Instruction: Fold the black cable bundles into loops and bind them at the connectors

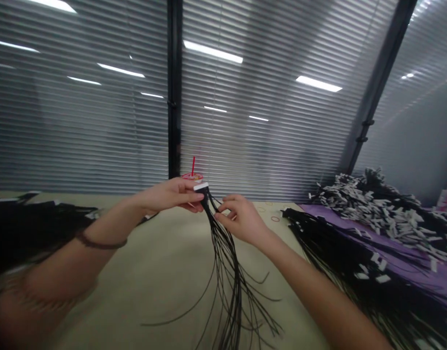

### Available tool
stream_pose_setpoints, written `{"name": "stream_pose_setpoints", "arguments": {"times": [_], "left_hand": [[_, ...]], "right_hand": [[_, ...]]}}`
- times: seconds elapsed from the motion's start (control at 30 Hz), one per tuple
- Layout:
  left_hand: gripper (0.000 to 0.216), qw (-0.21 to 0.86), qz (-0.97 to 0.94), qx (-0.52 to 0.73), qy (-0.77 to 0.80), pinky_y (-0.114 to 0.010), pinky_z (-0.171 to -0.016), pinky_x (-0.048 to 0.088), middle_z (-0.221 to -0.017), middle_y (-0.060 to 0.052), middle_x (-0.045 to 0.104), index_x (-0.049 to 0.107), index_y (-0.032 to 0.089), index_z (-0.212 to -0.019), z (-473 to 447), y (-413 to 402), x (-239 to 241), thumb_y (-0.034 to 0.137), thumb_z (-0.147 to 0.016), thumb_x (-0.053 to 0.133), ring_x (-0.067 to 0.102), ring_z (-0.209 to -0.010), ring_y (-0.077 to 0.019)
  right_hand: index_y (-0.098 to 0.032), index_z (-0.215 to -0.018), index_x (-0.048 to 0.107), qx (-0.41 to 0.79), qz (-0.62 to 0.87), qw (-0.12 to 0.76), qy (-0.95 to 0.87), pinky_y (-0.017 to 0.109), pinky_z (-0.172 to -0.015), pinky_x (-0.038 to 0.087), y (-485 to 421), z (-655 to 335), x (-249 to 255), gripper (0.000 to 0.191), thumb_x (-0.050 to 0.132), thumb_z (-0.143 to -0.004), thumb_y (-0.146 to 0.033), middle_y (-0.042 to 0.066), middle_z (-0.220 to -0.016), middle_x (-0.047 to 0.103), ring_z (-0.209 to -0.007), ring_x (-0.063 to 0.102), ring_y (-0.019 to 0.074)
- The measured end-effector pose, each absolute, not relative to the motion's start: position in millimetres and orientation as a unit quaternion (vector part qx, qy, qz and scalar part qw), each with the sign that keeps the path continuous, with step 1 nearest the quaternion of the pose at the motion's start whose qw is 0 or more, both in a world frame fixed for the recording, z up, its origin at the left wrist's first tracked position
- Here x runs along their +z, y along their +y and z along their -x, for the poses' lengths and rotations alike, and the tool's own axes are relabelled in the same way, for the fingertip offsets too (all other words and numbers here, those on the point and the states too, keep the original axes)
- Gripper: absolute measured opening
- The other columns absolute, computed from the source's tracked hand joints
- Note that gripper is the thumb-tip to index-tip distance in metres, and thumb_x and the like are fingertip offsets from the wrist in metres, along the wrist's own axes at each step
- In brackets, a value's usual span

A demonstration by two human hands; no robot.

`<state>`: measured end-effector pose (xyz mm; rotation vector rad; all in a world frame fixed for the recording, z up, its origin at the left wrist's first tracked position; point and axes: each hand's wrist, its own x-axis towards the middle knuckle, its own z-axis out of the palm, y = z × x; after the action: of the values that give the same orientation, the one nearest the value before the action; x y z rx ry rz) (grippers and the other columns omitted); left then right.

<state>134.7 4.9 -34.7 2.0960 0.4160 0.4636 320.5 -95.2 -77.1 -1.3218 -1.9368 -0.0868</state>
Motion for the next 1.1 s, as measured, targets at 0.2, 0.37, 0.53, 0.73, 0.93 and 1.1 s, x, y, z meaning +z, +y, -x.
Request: {"name": "stream_pose_setpoints", "arguments": {"times": [0.2,0.37,0.53,0.73,0.93,1.1], "left_hand": [[0.037,0.450,-0.862,0.186,0.138,-0.027,-0.075,0.049,-0.093,-0.005,0.060,0.056,0.016,-0.096,-130,1,-31,0.044,-0.072,0.051,0.057,-0.083,-0.0114],[0.034,0.488,-0.841,0.199,0.125,-0.028,-0.078,0.048,-0.092,-0.006,0.060,0.057,0.014,-0.095,-130,3,-33,0.040,-0.073,0.052,0.058,-0.085,-0.0124],[0.030,0.506,-0.840,0.166,0.101,-0.028,-0.080,0.048,-0.093,-0.007,0.061,0.058,0.014,-0.093,-127,1,-31,0.035,-0.073,0.053,0.058,-0.085,-0.0125],[0.030,0.519,-0.830,0.179,0.096,-0.025,-0.076,0.048,-0.090,-0.006,0.062,0.055,0.015,-0.096,-138,-5,-35,0.028,-0.069,0.059,0.059,-0.082,-0.0118],[0.022,0.467,-0.811,0.291,0.200,-0.023,-0.065,0.048,-0.078,-0.006,0.061,0.056,0.013,-0.085,-138,-9,-29,0.026,-0.067,0.057,0.058,-0.069,-0.0107],[0.018,0.417,-0.769,0.405,0.264,-0.025,-0.060,0.048,-0.079,-0.006,0.060,0.054,0.013,-0.086,-113,0,-11,0.021,-0.071,0.049,0.058,-0.066,-0.0111]], "right_hand": [[-0.016,-0.083,0.062,-0.068,0.498,0.429,-0.750,0.018,-0.050,0.049,-101,-303,-87,0.018,0.050,-0.077,-0.027,0.009,-0.119,0.038,-0.062,0.052,0.0036],[-0.015,-0.088,0.060,-0.096,0.460,0.468,-0.749,0.018,-0.053,0.050,-106,-294,-88,0.018,0.053,-0.075,-0.025,0.011,-0.123,0.034,-0.083,0.054,0.0115],[-0.014,-0.076,0.061,-0.046,0.462,0.490,-0.737,0.016,-0.053,0.050,-103,-296,-88,0.013,0.053,-0.075,-0.024,0.010,-0.118,0.038,-0.101,0.047,0.0173],[-0.014,-0.075,0.063,0.041,0.497,0.508,-0.702,0.015,-0.048,0.047,-102,-297,-86,0.013,0.054,-0.073,-0.023,0.011,-0.114,0.040,-0.102,0.046,0.0195],[-0.012,-0.074,0.059,0.084,0.527,0.514,-0.672,0.019,-0.055,0.046,-96,-304,-88,0.013,0.055,-0.062,-0.012,0.010,-0.115,0.040,-0.068,0.052,0.0062],[-0.014,-0.078,0.051,0.243,0.528,0.490,-0.650,0.020,-0.054,0.040,-89,-307,-94,0.014,0.046,-0.065,-0.012,-0.001,-0.063,0.051,-0.053,0.047,0.0059]]}}
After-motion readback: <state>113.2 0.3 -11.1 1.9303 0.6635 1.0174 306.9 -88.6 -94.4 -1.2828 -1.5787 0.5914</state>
